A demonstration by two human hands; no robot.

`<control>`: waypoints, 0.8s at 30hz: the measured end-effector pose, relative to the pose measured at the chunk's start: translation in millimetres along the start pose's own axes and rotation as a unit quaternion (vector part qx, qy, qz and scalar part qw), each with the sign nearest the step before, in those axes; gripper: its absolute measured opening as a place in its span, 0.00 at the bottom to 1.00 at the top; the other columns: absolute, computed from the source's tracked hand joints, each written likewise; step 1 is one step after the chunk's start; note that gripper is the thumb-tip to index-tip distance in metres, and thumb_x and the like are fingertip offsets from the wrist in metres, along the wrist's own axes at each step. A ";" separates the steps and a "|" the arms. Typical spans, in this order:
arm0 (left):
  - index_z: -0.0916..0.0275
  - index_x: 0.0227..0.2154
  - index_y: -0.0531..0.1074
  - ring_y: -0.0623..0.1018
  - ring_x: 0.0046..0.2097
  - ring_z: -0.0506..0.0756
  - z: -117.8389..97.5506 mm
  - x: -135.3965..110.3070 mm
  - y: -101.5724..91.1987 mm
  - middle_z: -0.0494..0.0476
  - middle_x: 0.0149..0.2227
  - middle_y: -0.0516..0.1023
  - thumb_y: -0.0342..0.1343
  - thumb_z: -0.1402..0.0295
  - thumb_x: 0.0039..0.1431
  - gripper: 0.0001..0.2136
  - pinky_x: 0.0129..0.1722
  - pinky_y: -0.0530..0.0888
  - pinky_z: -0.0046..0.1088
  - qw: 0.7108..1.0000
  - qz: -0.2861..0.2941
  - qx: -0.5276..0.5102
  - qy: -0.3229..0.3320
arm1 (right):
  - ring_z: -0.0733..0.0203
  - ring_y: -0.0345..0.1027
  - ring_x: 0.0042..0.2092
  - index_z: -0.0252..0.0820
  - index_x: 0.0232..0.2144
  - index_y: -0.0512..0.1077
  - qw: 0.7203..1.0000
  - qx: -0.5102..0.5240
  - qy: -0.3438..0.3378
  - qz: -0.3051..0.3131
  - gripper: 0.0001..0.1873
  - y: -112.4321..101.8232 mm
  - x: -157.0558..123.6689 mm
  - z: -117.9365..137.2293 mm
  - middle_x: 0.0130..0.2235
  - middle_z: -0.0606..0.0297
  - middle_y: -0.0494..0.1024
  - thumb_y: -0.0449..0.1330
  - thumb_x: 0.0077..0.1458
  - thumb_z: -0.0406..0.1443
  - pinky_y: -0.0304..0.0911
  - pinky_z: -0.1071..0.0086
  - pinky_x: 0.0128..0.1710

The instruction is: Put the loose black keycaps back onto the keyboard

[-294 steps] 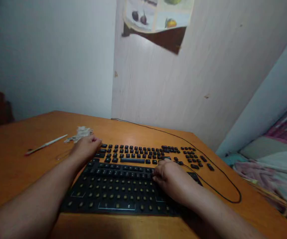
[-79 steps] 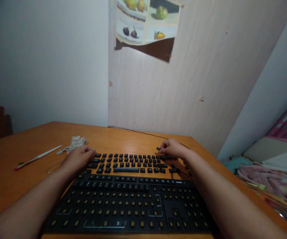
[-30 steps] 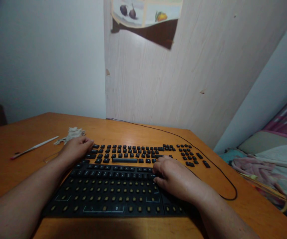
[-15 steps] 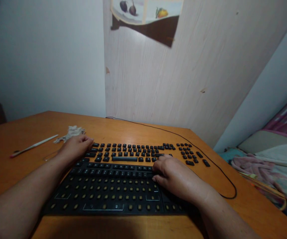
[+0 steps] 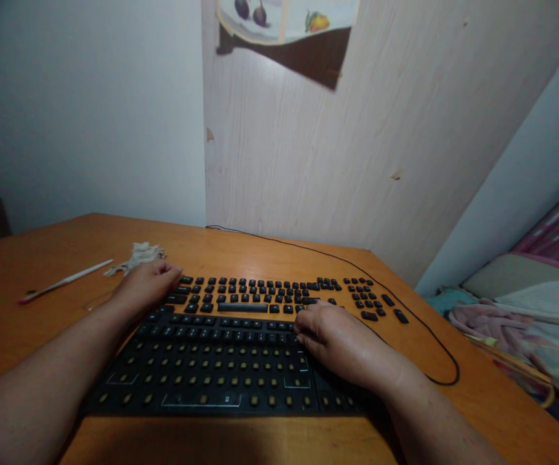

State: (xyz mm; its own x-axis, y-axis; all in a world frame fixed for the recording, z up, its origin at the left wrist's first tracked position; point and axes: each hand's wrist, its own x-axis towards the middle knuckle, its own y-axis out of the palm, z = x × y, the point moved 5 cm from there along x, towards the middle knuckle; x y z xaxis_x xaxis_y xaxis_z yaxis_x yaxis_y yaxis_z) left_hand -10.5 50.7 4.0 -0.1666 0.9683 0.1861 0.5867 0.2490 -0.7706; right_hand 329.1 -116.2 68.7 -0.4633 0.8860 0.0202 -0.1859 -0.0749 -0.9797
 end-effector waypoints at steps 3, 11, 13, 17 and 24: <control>0.59 0.27 0.74 0.72 0.28 0.56 0.3 0.2 0.1 0.53 0.23 0.75 0.52 0.54 0.50 0.14 0.25 0.60 0.28 1.000 0.004 0.001 -0.003 | 0.61 0.64 0.36 0.42 0.30 0.69 1.000 -0.005 0.006 -0.004 0.06 0.7 -1.0 2.3 0.32 0.65 0.73 0.55 0.58 0.29 0.57 0.68 0.36; 0.59 0.27 0.74 0.72 0.29 0.56 2.5 3.6 1.2 0.53 0.26 0.76 0.50 0.51 0.51 0.17 0.25 0.59 0.28 1.000 0.011 0.017 0.009 | 0.61 0.64 0.37 0.42 0.31 0.71 1.000 -0.013 0.009 -0.004 0.06 -0.3 -4.4 8.5 0.33 0.64 0.73 0.55 0.57 0.29 0.58 0.68 0.37; 0.59 0.27 0.74 0.72 0.29 0.56 2.9 3.8 1.6 0.54 0.26 0.76 0.50 0.51 0.51 0.17 0.25 0.60 0.28 1.000 0.008 0.014 0.011 | 0.60 0.64 0.38 0.42 0.32 0.72 1.000 -0.015 0.008 -0.003 0.05 -0.8 -4.5 8.9 0.34 0.63 0.73 0.56 0.57 0.30 0.59 0.67 0.38; 0.59 0.27 0.74 0.72 0.29 0.56 2.2 2.9 1.2 0.54 0.25 0.76 0.51 0.52 0.50 0.15 0.26 0.60 0.28 1.000 0.011 0.009 0.007 | 0.59 0.64 0.39 0.42 0.32 0.73 0.999 -0.034 0.006 -0.006 0.05 0.3 -4.5 6.6 0.35 0.62 0.72 0.57 0.59 0.33 0.59 0.67 0.39; 0.59 0.26 0.73 0.72 0.29 0.56 0.2 1.6 -0.5 0.54 0.25 0.76 0.51 0.52 0.50 0.15 0.25 0.59 0.28 1.000 0.010 0.007 0.002 | 0.58 0.63 0.39 0.42 0.34 0.73 0.999 -0.047 0.003 -0.011 0.05 2.6 -5.8 3.1 0.36 0.62 0.72 0.57 0.60 0.33 0.59 0.67 0.38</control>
State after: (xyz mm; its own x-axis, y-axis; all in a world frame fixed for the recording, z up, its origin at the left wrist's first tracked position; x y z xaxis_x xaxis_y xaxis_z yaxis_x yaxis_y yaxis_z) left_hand -11.2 52.1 4.5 -0.1521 0.9730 0.1735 0.5785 0.2300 -0.7826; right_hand 328.6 -123.0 66.6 -0.4550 0.8895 0.0416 -0.1139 -0.0118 -0.9934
